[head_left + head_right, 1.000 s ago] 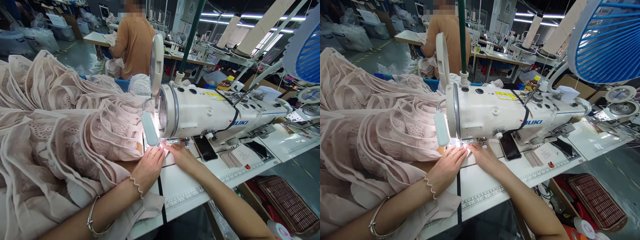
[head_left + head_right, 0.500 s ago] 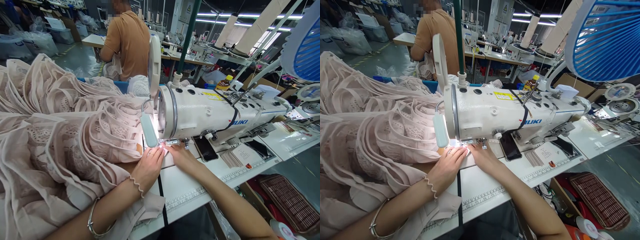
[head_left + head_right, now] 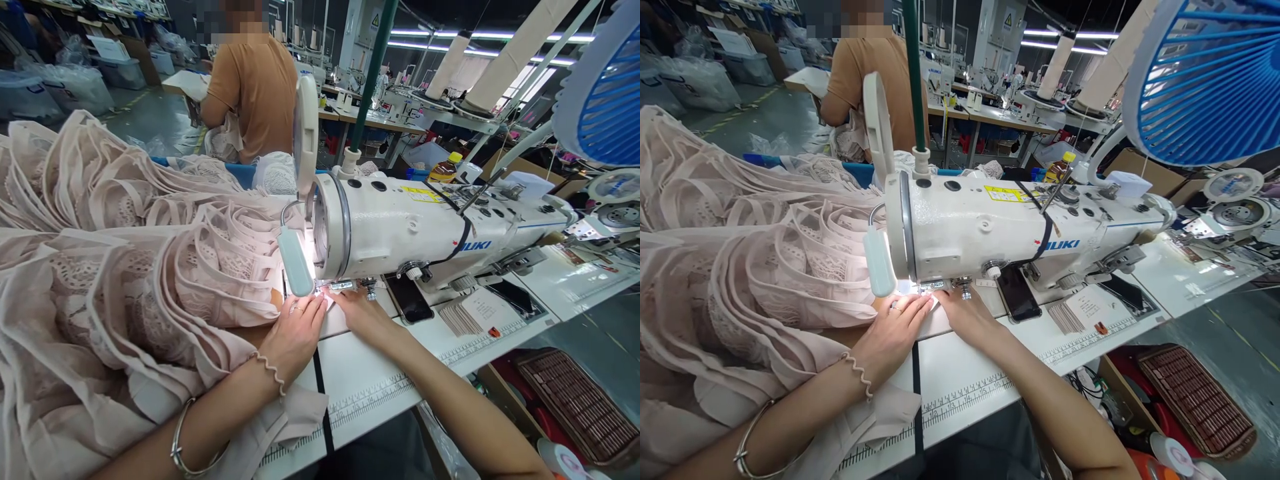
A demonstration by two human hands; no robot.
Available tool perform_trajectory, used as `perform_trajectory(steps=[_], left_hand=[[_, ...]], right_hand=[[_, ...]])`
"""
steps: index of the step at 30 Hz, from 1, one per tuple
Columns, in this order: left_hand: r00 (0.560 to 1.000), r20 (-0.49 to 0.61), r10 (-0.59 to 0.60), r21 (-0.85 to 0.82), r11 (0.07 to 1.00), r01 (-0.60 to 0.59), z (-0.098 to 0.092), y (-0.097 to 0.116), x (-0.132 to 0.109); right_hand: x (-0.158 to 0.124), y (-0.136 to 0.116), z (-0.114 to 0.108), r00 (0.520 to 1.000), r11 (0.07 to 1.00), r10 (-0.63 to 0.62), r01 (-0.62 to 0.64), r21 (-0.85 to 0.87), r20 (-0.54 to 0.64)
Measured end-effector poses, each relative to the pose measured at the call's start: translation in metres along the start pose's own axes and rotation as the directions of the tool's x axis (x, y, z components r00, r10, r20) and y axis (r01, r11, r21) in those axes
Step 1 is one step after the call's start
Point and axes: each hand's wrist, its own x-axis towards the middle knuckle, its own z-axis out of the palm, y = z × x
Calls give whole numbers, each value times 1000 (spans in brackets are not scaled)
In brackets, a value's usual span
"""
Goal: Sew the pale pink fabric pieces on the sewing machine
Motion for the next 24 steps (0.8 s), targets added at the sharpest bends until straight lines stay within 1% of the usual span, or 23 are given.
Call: perform_trajectory(steps=[2, 4, 6, 9, 11, 12, 14, 17, 18, 21, 24], left_hand=[[999, 17, 42, 20, 999, -42, -4, -8, 1], [996, 54, 73, 18, 997, -74, -7, -19, 2], [995, 66, 70, -21, 997, -69, -8, -30, 2], [999, 13, 48, -90, 995, -47, -7, -39, 1], [999, -26, 37, -87, 995, -39, -7, -39, 1], [999, -28, 38, -70, 997, -40, -7, -37, 1], [998, -5, 61, -37, 997, -61, -9, -33, 1], [993, 42, 111, -43, 993, -110, -11, -31, 1], [993, 56, 108, -56, 993, -105, -11, -31, 0], [991, 127, 48, -59, 997, -41, -10, -33, 1], [984, 178, -7, -25, 1000, 11, -8, -35, 1]], right_hand=[[-1, 1, 2, 999, 1000, 13, -13, -12, -45], [-3, 3, 4, 996, 1000, 9, -7, 25, -88], [-6, 5, 6, 991, 995, -25, 37, 91, -129], [-10, 9, 8, 975, 981, -108, 136, 138, -194], [-11, 10, 11, 959, 974, -156, 188, 123, -237], [-11, 11, 11, 951, 973, -172, 205, 109, -257], [-12, 11, 13, 939, 971, -191, 223, 82, -288], [-12, 10, 15, 932, 976, -172, 204, 71, -320], [-13, 10, 16, 932, 979, -155, 189, 75, -329], [-13, 9, 18, 927, 985, -101, 145, 96, -360], [-13, 9, 17, 912, 980, -76, 142, 137, -404]])
